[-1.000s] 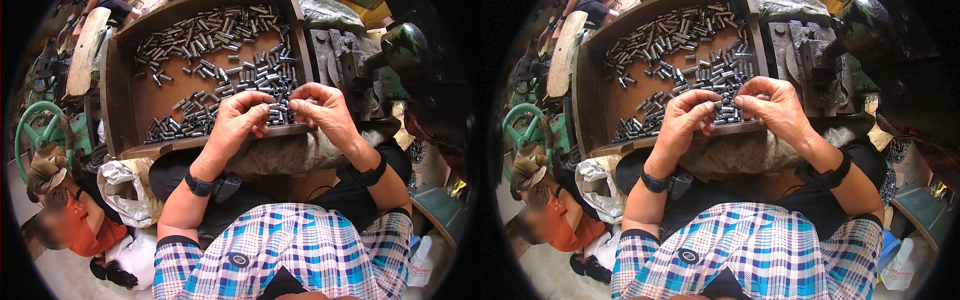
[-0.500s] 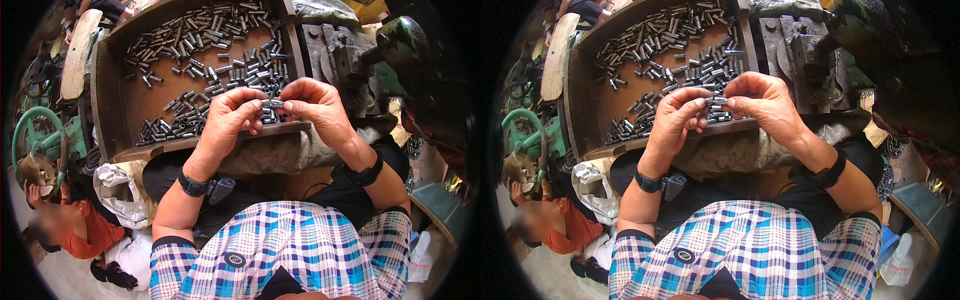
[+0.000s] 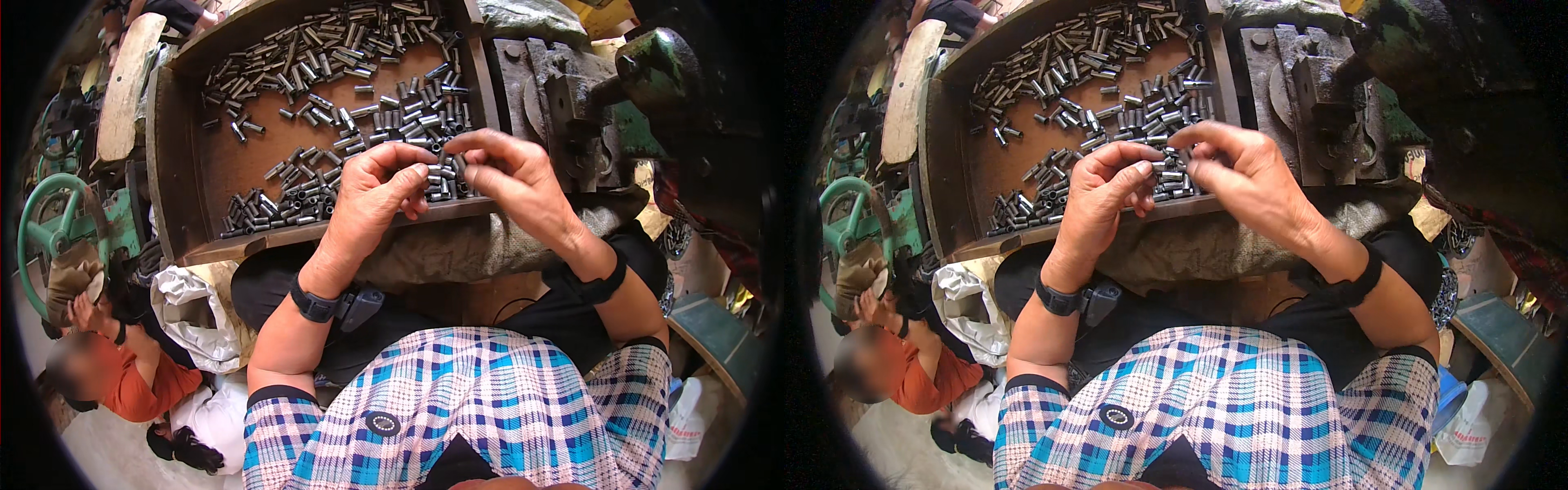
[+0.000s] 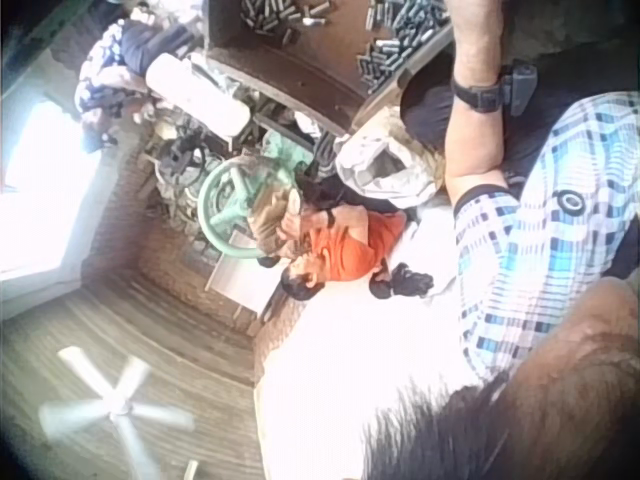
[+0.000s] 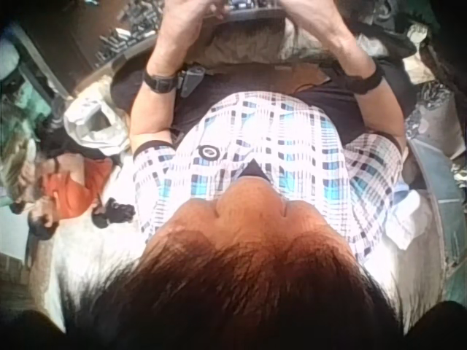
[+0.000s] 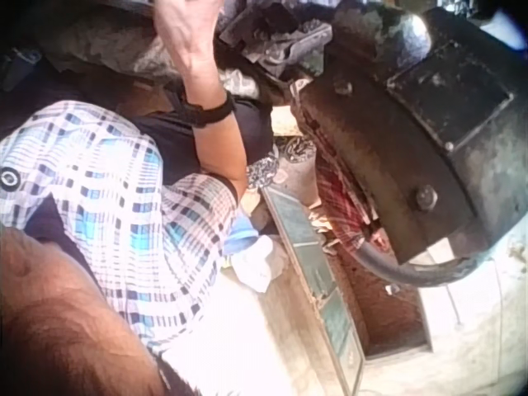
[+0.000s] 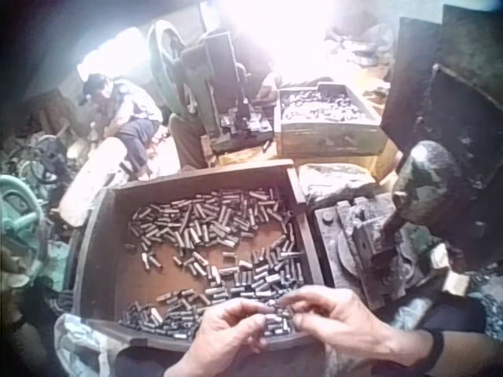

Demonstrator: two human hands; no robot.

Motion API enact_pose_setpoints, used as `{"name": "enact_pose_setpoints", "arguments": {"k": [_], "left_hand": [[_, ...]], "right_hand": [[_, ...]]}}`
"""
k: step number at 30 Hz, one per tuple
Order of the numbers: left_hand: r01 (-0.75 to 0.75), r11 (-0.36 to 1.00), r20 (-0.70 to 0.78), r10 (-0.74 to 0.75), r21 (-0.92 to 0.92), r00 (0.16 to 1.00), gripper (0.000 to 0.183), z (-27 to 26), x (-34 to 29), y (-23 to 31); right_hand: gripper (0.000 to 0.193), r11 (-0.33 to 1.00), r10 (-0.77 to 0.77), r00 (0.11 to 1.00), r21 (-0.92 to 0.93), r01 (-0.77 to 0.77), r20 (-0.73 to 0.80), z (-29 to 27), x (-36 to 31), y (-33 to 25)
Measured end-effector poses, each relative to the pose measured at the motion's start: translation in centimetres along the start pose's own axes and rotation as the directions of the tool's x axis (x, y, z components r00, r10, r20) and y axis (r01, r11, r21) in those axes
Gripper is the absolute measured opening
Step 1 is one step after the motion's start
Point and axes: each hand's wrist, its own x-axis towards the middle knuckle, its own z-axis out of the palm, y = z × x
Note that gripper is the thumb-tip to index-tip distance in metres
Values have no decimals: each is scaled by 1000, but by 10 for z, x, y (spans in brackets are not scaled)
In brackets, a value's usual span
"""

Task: Inspecting and sorting small metal parts before processing them with a manual machine.

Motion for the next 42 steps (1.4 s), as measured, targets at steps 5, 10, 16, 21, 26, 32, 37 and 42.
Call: {"name": "enact_pose_setpoints", "arguments": {"k": [5,10,16,21,26,32,37,42], "left_hand": [[6,1000,-26,-6,21,1000,19,5,-1,2],[-21,1000,-37,21,17,999,19,6,-1,1],[-23,1000,-43,22,-15,999,19,9,1,1],[-9,1000,-60,10,7,998,19,10,1,1],[45,998,-59,-48,-49,997,18,8,0,1],[-18,998,-8,19,56,1000,19,16,-8,3],[114,993,243,-111,-1,964,20,6,-12,23],[100,994,376,-105,31,921,21,-1,-15,33]], "right_hand": [[17,926,139,984,367,-89,-112,2,0,8],[17,855,218,973,496,-154,-75,4,-1,10],[16,793,274,960,577,-196,-50,4,-1,11],[15,753,301,954,615,-237,-1,3,-2,12],[14,771,282,959,600,-213,-21,3,-3,10],[12,590,335,927,729,-346,168,-4,-2,12],[12,606,202,883,654,-453,425,-9,-1,3],[14,631,194,882,634,-448,430,5,-7,-5]]}}
